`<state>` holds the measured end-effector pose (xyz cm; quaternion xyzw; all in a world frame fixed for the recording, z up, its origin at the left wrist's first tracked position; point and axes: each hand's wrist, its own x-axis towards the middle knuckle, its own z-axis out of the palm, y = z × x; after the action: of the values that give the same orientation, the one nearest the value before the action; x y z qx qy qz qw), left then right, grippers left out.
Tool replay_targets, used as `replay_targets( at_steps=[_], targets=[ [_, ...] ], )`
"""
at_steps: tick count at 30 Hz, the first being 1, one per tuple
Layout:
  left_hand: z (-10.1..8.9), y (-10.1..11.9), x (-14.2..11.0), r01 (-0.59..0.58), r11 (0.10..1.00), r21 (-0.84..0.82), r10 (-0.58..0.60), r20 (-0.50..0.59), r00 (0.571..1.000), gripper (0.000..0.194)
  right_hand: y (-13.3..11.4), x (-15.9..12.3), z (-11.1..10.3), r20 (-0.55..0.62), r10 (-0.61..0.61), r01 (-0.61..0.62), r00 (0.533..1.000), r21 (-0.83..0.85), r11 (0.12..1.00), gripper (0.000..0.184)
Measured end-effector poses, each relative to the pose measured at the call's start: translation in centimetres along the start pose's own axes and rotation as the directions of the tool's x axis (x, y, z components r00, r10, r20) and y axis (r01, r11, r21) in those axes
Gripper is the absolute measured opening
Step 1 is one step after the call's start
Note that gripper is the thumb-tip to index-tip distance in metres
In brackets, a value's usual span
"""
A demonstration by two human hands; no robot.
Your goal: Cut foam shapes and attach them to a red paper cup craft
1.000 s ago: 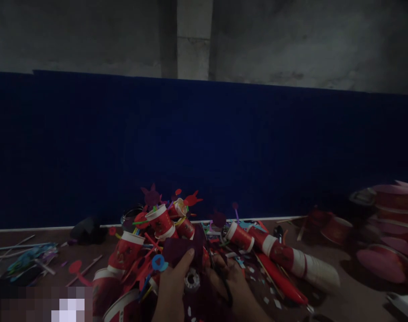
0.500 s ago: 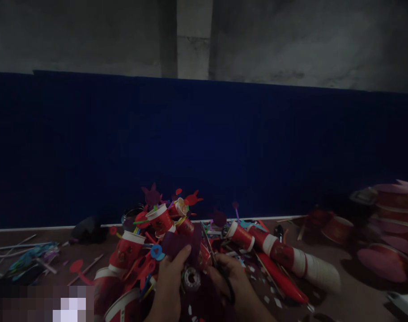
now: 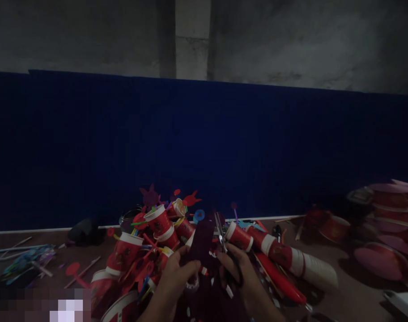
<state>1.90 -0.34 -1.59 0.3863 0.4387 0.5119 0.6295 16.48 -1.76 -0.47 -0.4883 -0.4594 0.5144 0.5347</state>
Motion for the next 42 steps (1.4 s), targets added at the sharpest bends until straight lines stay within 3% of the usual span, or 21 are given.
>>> replay_targets(
  at_steps=[4, 10, 16, 21, 26, 33, 38, 42],
  targets=[
    [-0.2, -0.1, 0.4, -0.069, 0.997, -0.031, 0.071, 0.053, 0.996, 0.014, -0.1, -0.2, 0.1, 0.091, -0.011, 0.010, 0.996, 0.020, 1.000, 0.031],
    [0.7, -0.1, -0.7, 0.007, 0.983, -0.185, -0.021, -0.079, 0.997, 0.029, -0.2, -0.7, 0.6, 0.024, 0.047, -0.049, 0.999, 0.064, 0.997, 0.035],
    [1.7, -1.0, -1.0, -0.039, 0.986, -0.161, 0.049, 0.062, 0.997, 0.032, 0.2, -1.1, 1.3, 0.006, 0.069, -0.069, 0.998, 0.261, 0.963, 0.035],
    [1.4, 0.6, -1.5, -0.087, 0.985, -0.149, 0.062, -0.161, 0.985, 0.030, 0.6, -1.2, 1.9, 0.131, 0.060, -0.105, 0.990, 0.371, 0.923, 0.033],
    [1.1, 2.5, -1.9, -0.114, 0.981, -0.155, 0.066, -0.285, 0.956, 0.025, 0.0, -2.2, 2.5, 0.339, 0.030, -0.128, 0.940, 0.269, 0.955, 0.041],
    [0.9, 2.1, -1.5, -0.089, 0.990, -0.109, 0.061, -0.234, 0.970, 0.026, 0.2, -2.3, 2.7, 0.441, -0.066, -0.033, 0.895, 0.213, 0.976, 0.034],
    [1.0, 2.1, -1.9, -0.094, 0.991, -0.091, 0.078, -0.169, 0.982, 0.025, 0.5, -1.8, 2.3, 0.444, -0.027, -0.078, 0.896, 0.216, 0.973, 0.032],
    [1.0, 2.0, -1.8, -0.084, 0.991, -0.100, 0.067, -0.159, 0.985, 0.024, 0.7, -1.7, 2.0, 0.458, -0.047, -0.046, 0.888, 0.189, 0.981, 0.031]
  ],
)
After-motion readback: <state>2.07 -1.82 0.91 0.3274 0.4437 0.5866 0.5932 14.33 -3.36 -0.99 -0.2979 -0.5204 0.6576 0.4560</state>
